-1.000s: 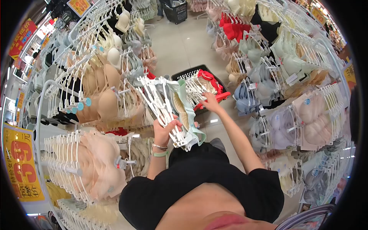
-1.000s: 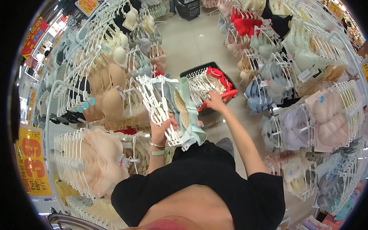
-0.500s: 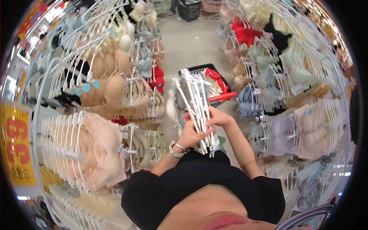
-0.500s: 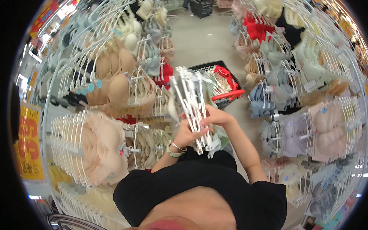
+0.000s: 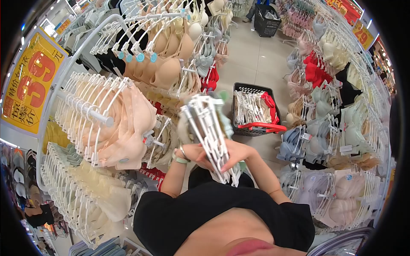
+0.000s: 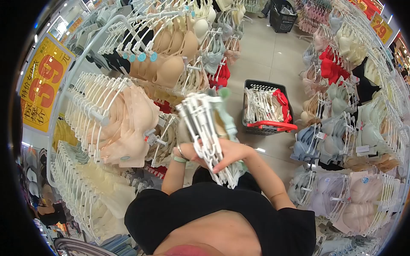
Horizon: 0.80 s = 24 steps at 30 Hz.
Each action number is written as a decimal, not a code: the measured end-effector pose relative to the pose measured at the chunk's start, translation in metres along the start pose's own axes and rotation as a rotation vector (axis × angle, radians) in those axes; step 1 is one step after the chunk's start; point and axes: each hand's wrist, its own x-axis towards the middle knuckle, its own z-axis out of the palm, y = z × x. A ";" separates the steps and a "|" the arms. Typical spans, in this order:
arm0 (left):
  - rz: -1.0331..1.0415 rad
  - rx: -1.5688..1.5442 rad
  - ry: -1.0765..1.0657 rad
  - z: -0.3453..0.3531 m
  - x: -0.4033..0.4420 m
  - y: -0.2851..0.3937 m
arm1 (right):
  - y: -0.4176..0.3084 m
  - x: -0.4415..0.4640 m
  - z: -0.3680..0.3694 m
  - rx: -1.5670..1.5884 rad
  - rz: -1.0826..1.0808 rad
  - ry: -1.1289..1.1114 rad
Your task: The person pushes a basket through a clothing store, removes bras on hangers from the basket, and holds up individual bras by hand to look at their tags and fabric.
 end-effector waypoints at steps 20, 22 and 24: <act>0.221 -0.729 0.551 -0.043 0.185 0.056 | -0.020 -0.044 0.052 -0.202 0.207 0.370; 0.203 -0.687 0.448 -0.039 0.191 0.063 | -0.025 -0.047 0.060 -0.229 0.248 0.465; 0.199 -0.602 0.345 -0.033 0.205 0.074 | -0.037 -0.060 0.068 -0.331 0.240 0.664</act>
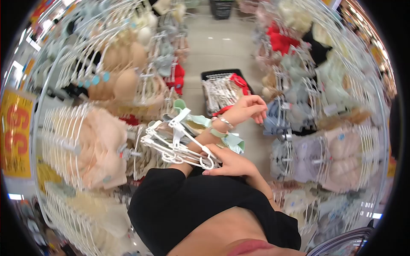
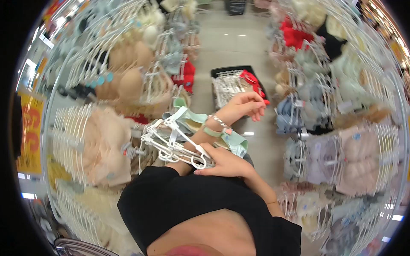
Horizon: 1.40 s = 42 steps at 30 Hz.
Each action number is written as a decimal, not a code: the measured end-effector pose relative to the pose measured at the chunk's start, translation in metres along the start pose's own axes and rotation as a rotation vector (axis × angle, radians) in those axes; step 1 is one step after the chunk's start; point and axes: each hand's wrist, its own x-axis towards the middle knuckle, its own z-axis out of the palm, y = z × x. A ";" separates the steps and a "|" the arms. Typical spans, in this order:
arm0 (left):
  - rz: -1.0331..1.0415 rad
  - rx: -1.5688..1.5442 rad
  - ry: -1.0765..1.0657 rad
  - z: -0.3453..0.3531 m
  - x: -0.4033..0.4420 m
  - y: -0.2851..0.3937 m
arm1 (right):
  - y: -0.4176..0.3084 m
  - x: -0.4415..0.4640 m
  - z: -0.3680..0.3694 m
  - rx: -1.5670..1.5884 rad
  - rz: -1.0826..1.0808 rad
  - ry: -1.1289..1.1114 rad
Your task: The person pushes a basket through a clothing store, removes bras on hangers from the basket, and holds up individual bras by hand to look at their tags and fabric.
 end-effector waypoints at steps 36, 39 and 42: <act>0.496 0.881 0.508 -0.027 -0.080 0.028 | 0.016 -0.041 -0.082 -0.287 0.066 1.008; 0.451 0.538 0.801 -0.072 -0.077 0.025 | -0.007 -0.082 -0.079 -0.376 0.085 1.082; 0.434 0.394 0.837 -0.091 -0.071 0.026 | -0.019 -0.105 -0.083 -0.574 0.031 1.083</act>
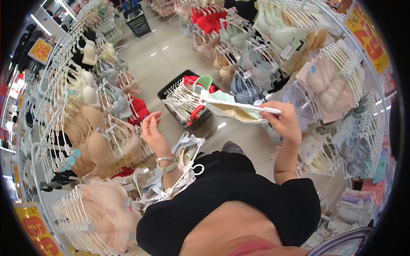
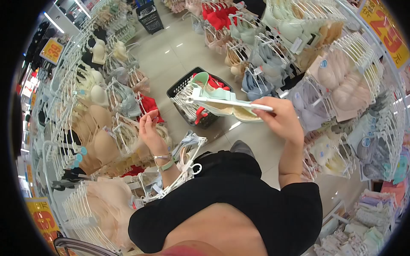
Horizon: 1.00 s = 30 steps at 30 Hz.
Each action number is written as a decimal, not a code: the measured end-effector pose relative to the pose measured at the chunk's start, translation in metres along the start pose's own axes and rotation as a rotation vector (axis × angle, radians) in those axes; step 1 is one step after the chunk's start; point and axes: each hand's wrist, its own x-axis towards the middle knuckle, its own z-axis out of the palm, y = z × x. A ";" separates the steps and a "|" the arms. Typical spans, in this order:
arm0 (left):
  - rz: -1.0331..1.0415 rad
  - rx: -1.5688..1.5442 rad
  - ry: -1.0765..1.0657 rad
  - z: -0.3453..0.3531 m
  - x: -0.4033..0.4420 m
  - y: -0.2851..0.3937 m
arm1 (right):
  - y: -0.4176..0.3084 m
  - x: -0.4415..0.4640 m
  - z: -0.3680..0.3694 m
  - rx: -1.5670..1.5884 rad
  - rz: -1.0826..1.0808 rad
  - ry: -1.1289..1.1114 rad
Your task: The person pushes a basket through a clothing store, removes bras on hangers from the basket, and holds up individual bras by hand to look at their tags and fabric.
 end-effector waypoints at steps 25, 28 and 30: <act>-1.681 -1.447 -1.107 0.080 -0.074 -0.085 | 0.101 0.106 0.015 0.270 0.394 -0.164; -1.820 -1.440 -0.904 0.082 -0.071 -0.082 | 0.105 0.101 0.011 0.187 0.433 -0.183; -1.724 -1.453 -0.977 0.079 -0.070 -0.083 | 0.112 0.092 0.013 0.146 0.429 -0.227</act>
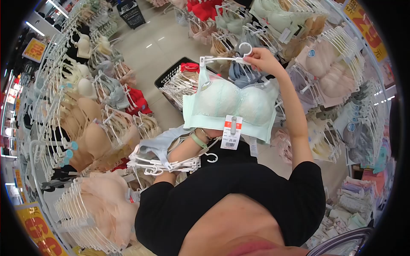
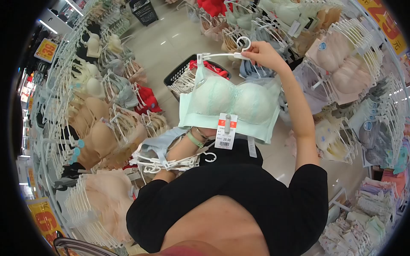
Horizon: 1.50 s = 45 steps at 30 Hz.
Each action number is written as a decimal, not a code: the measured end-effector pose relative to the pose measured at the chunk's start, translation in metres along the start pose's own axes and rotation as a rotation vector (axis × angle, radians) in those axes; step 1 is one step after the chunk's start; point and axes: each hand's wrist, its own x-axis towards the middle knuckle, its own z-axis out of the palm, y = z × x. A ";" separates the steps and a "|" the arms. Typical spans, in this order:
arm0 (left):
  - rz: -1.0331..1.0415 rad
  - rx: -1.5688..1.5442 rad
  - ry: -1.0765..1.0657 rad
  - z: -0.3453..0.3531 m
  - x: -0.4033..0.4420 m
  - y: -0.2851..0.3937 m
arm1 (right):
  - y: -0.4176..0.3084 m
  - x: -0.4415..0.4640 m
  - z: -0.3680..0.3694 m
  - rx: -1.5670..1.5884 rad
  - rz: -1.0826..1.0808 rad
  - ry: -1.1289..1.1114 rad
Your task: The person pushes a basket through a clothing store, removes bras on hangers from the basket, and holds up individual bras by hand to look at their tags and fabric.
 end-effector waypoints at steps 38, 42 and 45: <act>0.557 0.369 0.081 0.062 0.010 0.149 | 0.074 -0.027 0.020 0.542 0.162 0.601; 0.623 0.607 0.238 0.099 0.017 0.188 | 0.064 0.046 0.013 0.462 0.161 0.511; 0.716 0.621 0.155 0.133 0.017 0.212 | 0.053 0.100 0.014 0.468 0.191 0.494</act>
